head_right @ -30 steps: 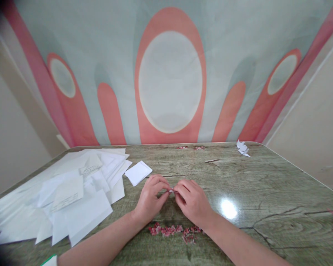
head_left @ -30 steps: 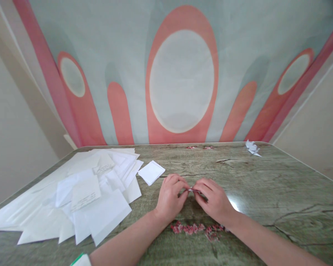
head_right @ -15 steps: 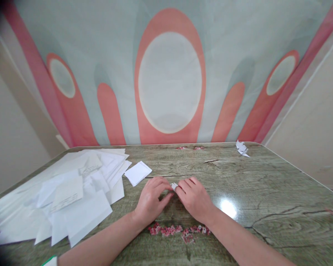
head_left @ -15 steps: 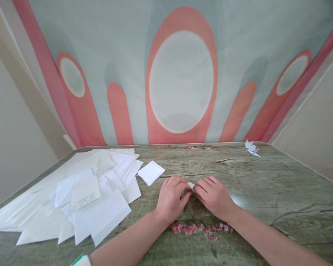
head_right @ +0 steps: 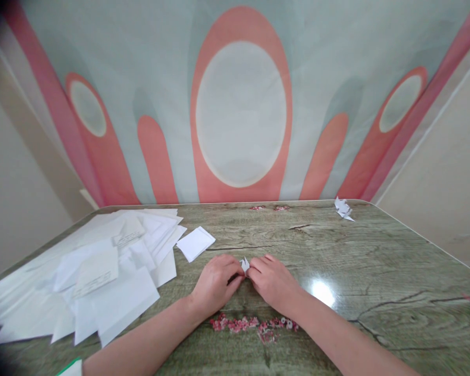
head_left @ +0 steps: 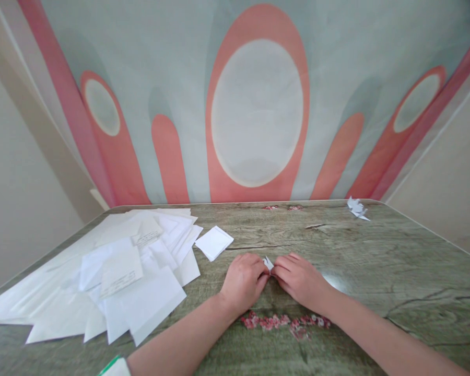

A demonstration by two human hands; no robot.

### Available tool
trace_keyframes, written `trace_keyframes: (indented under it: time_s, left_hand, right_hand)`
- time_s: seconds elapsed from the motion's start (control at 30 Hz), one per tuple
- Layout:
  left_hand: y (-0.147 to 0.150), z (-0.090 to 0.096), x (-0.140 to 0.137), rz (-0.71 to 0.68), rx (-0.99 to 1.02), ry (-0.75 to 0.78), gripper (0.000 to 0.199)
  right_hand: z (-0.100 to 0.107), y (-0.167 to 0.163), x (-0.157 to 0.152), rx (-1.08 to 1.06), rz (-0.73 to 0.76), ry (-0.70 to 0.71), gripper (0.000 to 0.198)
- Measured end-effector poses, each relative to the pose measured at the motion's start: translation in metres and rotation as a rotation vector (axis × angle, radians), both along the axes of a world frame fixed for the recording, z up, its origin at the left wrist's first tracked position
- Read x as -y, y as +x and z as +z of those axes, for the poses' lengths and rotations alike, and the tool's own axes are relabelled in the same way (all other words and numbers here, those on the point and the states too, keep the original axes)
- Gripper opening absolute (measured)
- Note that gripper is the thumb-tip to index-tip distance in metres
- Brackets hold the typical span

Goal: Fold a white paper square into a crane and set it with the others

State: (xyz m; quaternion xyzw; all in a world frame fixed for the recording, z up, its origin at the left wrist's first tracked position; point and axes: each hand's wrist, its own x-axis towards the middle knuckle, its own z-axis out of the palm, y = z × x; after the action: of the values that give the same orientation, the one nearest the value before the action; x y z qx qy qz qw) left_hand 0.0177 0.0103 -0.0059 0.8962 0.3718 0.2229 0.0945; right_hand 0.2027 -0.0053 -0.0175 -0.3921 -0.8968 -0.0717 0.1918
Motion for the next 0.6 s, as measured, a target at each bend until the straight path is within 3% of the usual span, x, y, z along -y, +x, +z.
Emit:
trace_keyframes:
  time_s: [0.33, 0.6]
  left_hand:
    - [-0.001, -0.001, -0.001, 0.048, 0.067, -0.039, 0.015]
    - [0.003, -0.005, -0.004, 0.135, 0.119, -0.074, 0.01]
  right_hand:
    - [0.002, 0.01, -0.007, -0.387, 0.02, -0.403, 0.015]
    - [-0.003, 0.007, -0.013, -0.454, -0.049, -0.462, 0.018]
